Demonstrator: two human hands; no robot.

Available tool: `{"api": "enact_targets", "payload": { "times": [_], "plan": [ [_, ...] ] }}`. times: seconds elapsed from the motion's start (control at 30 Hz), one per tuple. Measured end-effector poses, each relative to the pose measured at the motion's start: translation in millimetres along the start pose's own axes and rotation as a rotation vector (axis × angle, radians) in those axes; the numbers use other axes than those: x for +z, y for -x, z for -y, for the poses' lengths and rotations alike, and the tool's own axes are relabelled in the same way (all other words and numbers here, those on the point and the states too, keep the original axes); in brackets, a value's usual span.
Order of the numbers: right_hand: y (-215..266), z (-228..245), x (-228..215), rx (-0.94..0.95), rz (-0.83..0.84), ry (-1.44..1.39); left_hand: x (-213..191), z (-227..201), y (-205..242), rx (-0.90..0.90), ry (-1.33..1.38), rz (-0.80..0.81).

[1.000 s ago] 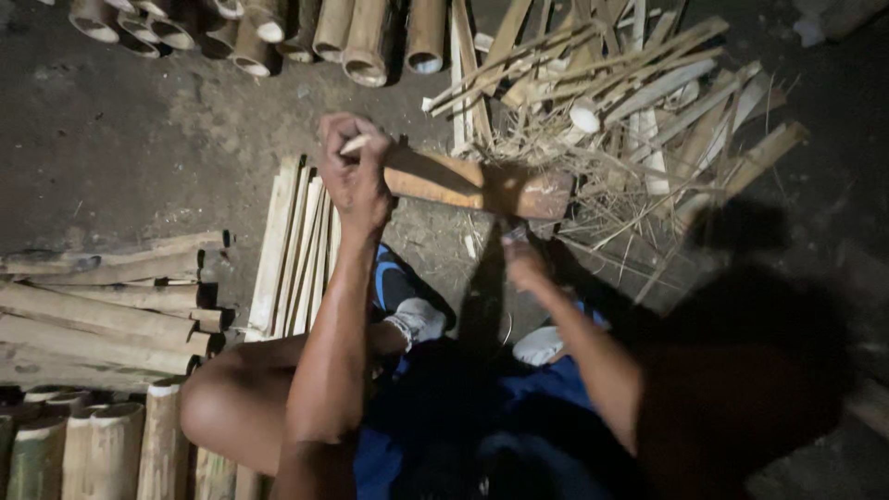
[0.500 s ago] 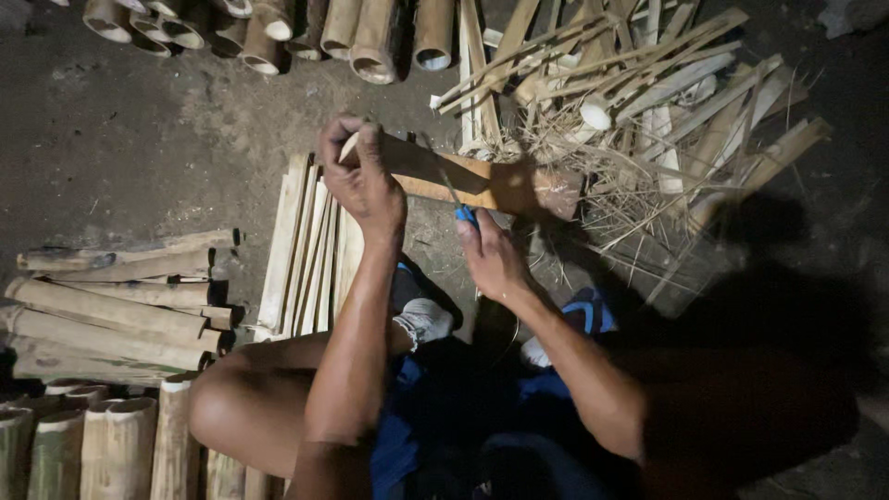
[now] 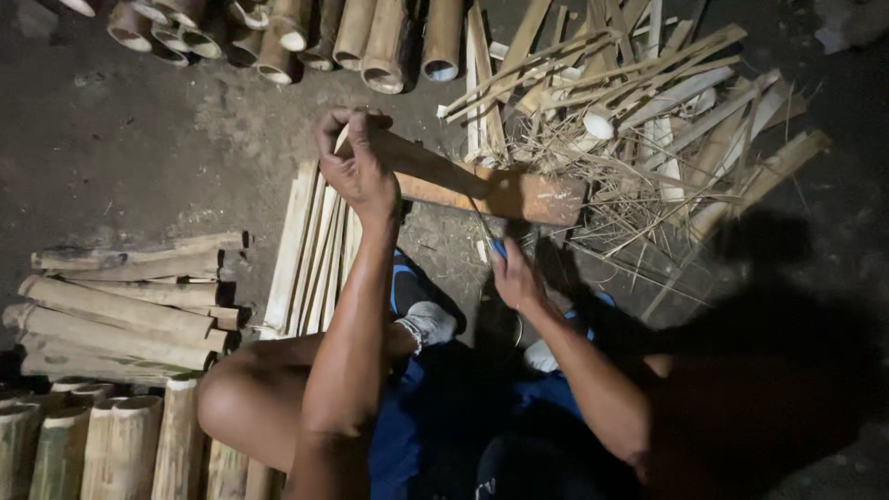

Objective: The person sits on the floor and uses a knife to split bamboo poles into thin strips. They repeatedly position each bamboo piece on a wooden block and strike it with the knife to separate it into smaller sections.

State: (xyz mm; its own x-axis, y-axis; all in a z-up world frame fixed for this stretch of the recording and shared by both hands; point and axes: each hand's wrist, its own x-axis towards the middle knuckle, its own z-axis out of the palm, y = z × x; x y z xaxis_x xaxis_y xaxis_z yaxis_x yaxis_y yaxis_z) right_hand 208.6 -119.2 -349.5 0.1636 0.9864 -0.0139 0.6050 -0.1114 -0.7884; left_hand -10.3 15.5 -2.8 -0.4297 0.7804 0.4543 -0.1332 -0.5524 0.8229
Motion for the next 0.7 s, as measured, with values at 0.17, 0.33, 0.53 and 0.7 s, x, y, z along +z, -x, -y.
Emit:
{"api": "enact_targets", "payload": {
  "times": [0.17, 0.33, 0.53, 0.7],
  "plan": [
    [-1, -10, -28, 0.36, 0.165, 0.011, 4, -15, 4, -0.029, 0.057, 0.071],
    [7, 32, -69, 0.48, 0.299, -0.265, -2, -30, 4, 0.276, -0.361, 0.414],
    [26, 158, -131, 0.28, 0.328, -0.521, 12, -13, 10, 0.185, -0.47, 0.473],
    [17, 149, -113, -0.166, 0.023, -0.085, 27, -4, 10, 0.27, -0.484, 0.473]
  ]
}}
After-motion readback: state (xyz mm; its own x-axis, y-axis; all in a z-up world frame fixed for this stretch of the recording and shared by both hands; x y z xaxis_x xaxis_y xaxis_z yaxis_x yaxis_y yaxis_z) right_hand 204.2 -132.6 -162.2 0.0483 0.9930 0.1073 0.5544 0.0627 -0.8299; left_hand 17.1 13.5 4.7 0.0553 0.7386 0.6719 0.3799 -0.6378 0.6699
